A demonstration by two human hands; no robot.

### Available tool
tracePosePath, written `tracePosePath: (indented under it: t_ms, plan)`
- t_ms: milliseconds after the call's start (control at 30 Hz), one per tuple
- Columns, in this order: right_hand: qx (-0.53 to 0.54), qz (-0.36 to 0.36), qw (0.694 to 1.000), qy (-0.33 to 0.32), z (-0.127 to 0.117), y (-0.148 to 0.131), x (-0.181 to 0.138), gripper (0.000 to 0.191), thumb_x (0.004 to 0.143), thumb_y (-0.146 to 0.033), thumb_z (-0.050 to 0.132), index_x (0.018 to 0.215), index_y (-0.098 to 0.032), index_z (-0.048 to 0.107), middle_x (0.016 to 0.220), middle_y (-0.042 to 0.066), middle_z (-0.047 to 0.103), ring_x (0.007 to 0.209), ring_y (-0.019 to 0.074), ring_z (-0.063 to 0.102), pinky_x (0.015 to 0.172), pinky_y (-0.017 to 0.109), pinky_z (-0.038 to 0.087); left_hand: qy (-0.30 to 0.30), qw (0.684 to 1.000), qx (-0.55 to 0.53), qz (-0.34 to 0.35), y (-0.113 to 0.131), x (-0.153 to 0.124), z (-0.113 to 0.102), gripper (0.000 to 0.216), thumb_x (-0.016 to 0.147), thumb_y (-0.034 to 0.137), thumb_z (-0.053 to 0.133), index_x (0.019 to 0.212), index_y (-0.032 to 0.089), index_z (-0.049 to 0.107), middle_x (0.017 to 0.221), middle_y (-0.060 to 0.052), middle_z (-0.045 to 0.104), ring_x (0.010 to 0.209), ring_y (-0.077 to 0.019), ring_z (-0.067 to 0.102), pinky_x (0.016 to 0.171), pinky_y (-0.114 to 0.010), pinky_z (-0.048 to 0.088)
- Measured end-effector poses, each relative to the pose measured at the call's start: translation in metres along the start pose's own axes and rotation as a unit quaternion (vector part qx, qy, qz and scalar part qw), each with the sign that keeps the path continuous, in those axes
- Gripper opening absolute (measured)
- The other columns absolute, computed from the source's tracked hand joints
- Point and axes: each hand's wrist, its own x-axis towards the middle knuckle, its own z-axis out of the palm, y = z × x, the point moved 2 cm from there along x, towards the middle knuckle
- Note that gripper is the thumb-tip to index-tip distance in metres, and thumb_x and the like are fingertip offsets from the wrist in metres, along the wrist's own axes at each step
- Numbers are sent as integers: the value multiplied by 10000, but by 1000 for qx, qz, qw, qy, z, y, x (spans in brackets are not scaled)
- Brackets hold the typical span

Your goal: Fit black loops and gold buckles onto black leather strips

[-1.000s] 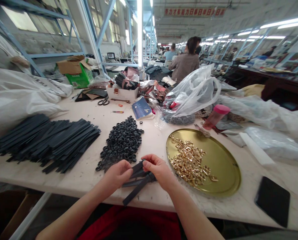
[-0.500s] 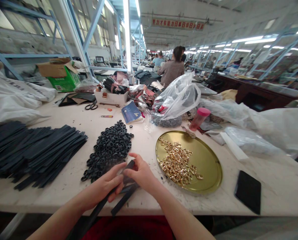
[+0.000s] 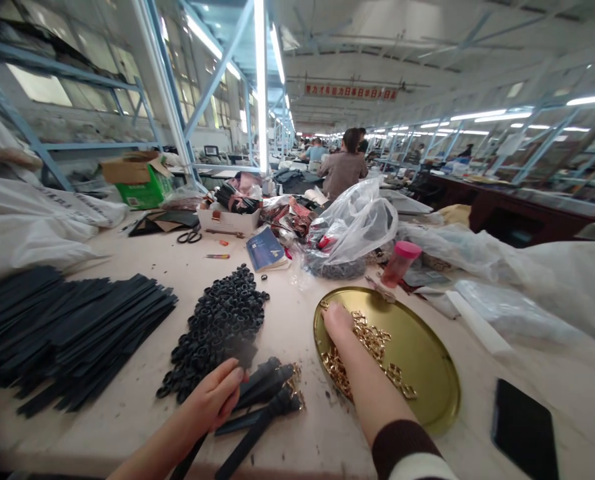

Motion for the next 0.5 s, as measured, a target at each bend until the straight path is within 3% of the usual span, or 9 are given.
tracePosePath:
  t_ms: [67,167,300,400,500]
  plan:
    - [-2,-14,1000,-4,2,0,1,157,786,-280,551,818,-128,577,880,48,604,827,173,562,759,364,419,-8,1000,23,5,-5,0,0,342,729,534,439,719,193,420,390,128,219,302,-39,191,324,-158,112]
    - [17,-61,998,2,0,-4,-11,78,748,-201,554,737,-129,580,827,73,612,818,188,558,737,326,396,-14,998,64,16,-10,-1,-2,318,766,509,403,733,194,423,399,125,215,320,-53,202,341,-172,142]
    - [79,-146,986,-22,-6,-25,-57,104,768,-240,493,768,-162,561,742,32,600,727,164,551,669,278,391,17,980,173,99,5,-2,0,282,815,443,377,709,190,446,473,77,354,421,-81,342,419,-189,251]
    - [144,-212,962,-93,-10,-50,-106,109,756,-274,515,827,-195,542,654,-35,567,609,121,529,567,228,387,61,949,265,160,23,0,5,251,830,393,378,810,187,520,636,17,534,590,-132,490,544,-217,330]
    - [266,-271,910,-166,-14,-70,-146,177,726,-194,530,902,-215,526,623,-58,517,559,104,472,519,215,349,69,929,323,167,30,2,11,218,807,360,429,868,191,551,739,-13,606,685,-168,547,599,-233,346]
